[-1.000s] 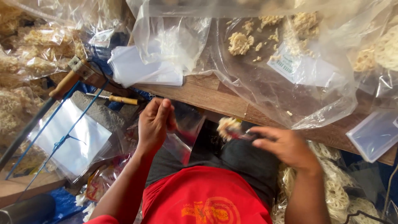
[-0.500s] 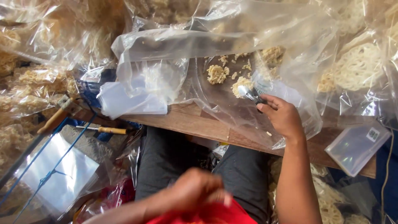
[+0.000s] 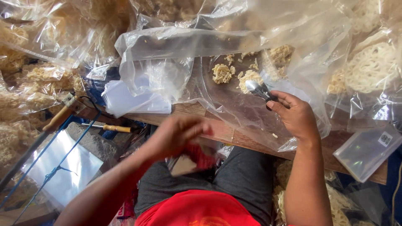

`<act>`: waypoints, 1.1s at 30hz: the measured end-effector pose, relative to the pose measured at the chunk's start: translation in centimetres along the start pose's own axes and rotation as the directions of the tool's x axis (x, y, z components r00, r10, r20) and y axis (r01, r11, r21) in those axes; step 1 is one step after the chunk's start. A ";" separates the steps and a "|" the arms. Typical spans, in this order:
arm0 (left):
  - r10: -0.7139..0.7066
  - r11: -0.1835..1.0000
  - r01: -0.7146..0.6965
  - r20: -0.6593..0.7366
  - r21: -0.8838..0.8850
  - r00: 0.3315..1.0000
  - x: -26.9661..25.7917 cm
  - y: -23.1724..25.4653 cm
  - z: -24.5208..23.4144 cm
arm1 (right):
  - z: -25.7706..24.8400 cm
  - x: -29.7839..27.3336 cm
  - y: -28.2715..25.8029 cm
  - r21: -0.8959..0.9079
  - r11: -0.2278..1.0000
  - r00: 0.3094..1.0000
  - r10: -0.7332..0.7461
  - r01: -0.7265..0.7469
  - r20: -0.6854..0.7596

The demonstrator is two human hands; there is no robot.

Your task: Sorting and packaging snacks into small plastic bags using tongs and a manual heat sealer.

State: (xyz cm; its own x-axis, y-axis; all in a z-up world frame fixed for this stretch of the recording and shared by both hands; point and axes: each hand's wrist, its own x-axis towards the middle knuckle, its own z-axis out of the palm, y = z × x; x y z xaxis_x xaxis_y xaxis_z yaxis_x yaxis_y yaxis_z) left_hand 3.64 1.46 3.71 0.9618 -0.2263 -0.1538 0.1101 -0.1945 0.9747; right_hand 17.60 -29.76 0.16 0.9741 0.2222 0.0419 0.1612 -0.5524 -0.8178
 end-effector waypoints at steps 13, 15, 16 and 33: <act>0.121 0.992 -0.102 -0.309 0.079 0.943 7.1 0.0 -0.7 | -5.4 -4.9 -5.9 0.228 0.960 0.984 -0.173 0.162 0.030; 0.161 0.978 -0.113 -0.291 0.176 0.943 7.0 -0.4 -0.7 | -5.4 -5.1 -6.4 0.217 0.953 0.976 -0.219 0.210 0.019; 0.161 0.978 -0.112 -0.296 0.175 0.942 6.9 -0.5 -0.6 | -5.4 -5.2 -6.6 0.217 0.953 0.975 -0.222 0.212 0.023; 0.158 0.970 -0.195 -0.228 -0.148 0.961 7.2 -1.4 -0.1 | -5.3 -5.7 -6.6 -0.031 0.982 0.981 -0.184 0.187 0.064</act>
State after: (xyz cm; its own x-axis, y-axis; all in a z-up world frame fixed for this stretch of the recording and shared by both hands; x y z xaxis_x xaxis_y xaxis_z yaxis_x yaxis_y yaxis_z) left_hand 10.42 0.17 1.23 0.9986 -0.0301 0.0432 -0.0433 -0.0028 0.9991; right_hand 11.84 -31.60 8.37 0.9155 0.3713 0.1552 0.3451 -0.5259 -0.7774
